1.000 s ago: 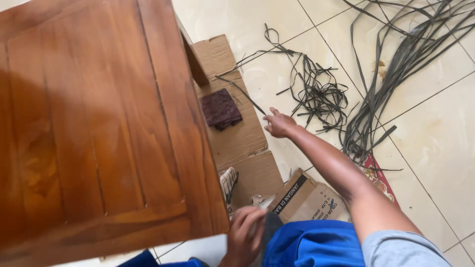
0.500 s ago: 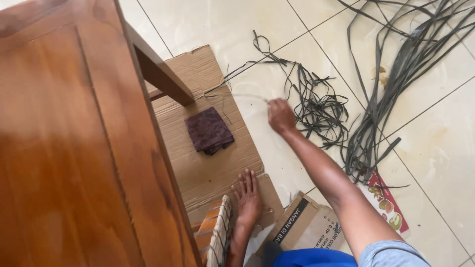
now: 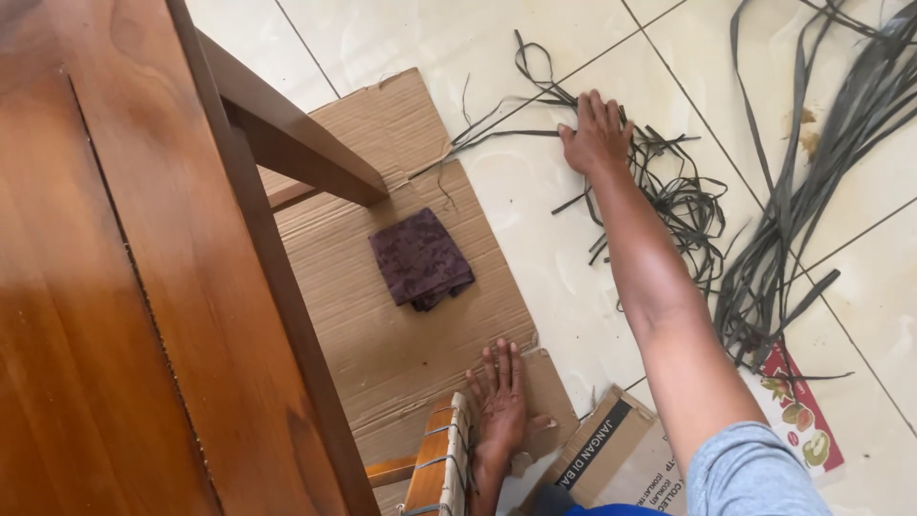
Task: Packing and tying a wooden chair with cardboard and plastic strips.
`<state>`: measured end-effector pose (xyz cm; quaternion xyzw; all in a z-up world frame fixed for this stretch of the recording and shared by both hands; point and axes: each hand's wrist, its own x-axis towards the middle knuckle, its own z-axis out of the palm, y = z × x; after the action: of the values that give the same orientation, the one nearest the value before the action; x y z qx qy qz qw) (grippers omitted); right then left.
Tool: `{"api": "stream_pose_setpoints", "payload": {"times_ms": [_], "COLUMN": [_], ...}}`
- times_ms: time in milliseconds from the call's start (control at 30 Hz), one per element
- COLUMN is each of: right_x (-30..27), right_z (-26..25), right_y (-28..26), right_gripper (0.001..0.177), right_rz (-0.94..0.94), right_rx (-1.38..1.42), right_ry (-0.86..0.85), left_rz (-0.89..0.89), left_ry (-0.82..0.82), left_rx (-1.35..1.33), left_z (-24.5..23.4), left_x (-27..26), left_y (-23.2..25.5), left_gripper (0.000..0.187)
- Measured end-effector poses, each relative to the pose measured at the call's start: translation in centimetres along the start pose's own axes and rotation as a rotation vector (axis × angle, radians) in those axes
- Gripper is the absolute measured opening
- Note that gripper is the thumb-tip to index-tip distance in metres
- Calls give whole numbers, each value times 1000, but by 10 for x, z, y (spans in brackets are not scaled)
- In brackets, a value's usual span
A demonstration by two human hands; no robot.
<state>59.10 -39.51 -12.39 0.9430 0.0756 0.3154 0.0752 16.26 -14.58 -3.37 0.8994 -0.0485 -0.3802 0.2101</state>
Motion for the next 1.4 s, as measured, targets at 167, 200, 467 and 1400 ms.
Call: {"api": "stream_pose_setpoints", "payload": {"times_ms": [167, 200, 467, 1400], "right_x": [-19, -31, -113, -181], "right_z": [-88, -92, -218, -461], "right_y": [-16, -15, 34, 24], "right_gripper": [15, 10, 14, 31], "right_rz": [157, 87, -272, -367], "right_rx": [375, 360, 364, 354], "right_ry": [-474, -455, -393, -1161], "left_rz": [27, 27, 32, 229], "left_ry": [45, 61, 66, 508], "left_rx": [10, 16, -17, -427], "left_z": [0, 1, -13, 122], "left_x": [-4, -3, -8, -174], "left_y": [1, 1, 5, -64], "left_gripper": [151, 150, 150, 51]}}
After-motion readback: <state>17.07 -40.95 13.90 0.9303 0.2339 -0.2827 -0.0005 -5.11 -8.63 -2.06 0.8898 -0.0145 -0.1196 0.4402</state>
